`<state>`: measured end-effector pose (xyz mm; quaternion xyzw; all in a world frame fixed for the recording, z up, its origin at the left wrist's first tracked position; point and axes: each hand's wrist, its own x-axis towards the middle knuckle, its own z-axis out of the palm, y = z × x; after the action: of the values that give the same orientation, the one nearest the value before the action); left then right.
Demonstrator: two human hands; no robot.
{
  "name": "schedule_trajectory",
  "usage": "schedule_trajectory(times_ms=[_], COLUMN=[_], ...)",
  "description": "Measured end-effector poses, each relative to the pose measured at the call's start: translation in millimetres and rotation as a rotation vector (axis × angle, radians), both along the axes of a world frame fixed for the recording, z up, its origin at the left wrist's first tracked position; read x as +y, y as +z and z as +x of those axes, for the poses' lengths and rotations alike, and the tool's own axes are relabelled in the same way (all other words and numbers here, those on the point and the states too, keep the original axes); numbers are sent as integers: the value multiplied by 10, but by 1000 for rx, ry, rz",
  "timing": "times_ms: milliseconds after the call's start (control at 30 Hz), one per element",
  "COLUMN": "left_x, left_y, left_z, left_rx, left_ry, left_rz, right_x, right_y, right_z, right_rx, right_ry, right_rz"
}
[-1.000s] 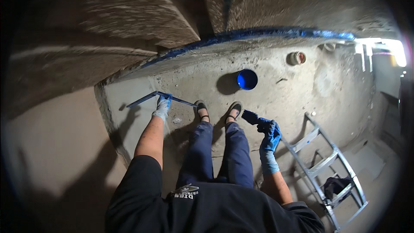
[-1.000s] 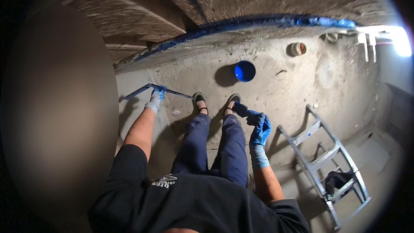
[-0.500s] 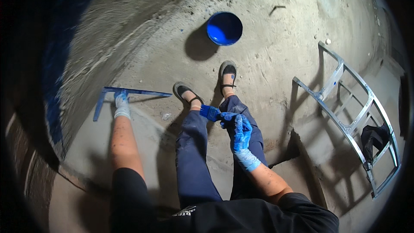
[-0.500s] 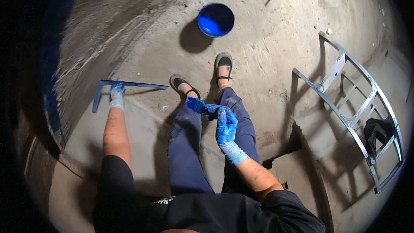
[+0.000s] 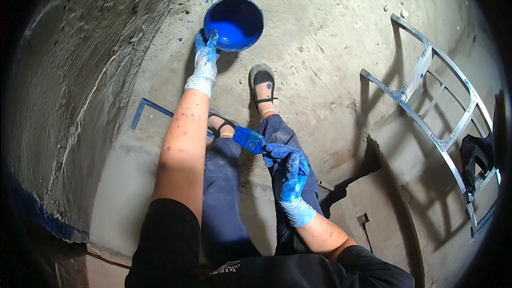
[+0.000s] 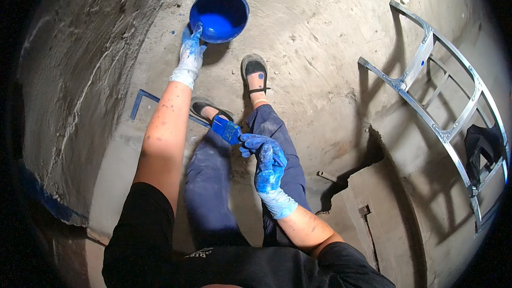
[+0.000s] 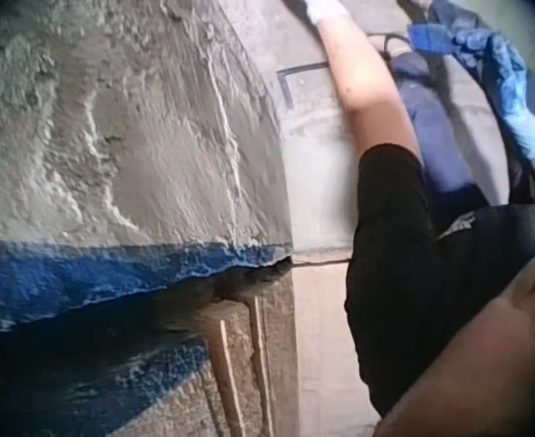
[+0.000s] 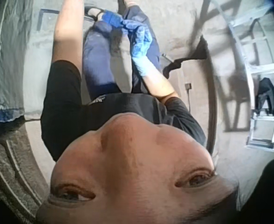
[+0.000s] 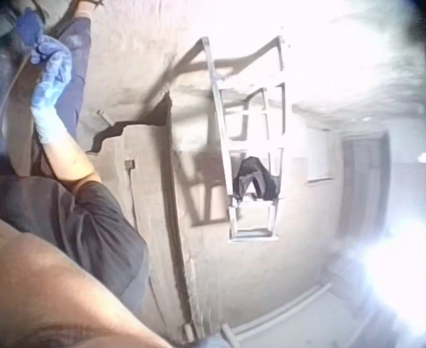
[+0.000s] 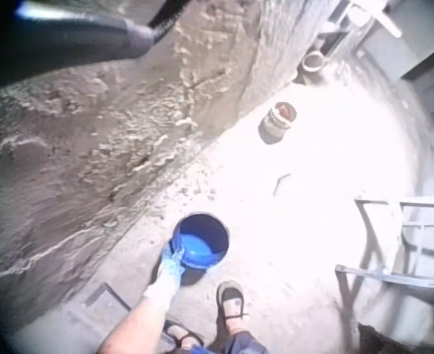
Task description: The person paints a blue stripe onto a concrete wall using a brush and a container of blue paint, then uses a square tool to mark out and paint a rectangular outline.
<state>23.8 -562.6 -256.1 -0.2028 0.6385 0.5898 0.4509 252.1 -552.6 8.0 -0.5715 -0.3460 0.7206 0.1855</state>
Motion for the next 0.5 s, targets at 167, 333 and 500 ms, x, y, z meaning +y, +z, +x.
schedule_trajectory(times_ms=[167, 333, 500], left_x=[-87, 311, 435], left_y=[-582, -183, -225], left_z=[486, 623, 673], left_rx=[-176, -468, -541], left_ry=[202, 257, 374], left_rz=[-140, -12, -5], right_x=[46, 55, 67], right_y=[20, -3, 62], right_z=[14, 90, 178], right_rx=[0, 7, -132], right_ry=[-118, -169, -77], right_rz=[-60, -12, 183])
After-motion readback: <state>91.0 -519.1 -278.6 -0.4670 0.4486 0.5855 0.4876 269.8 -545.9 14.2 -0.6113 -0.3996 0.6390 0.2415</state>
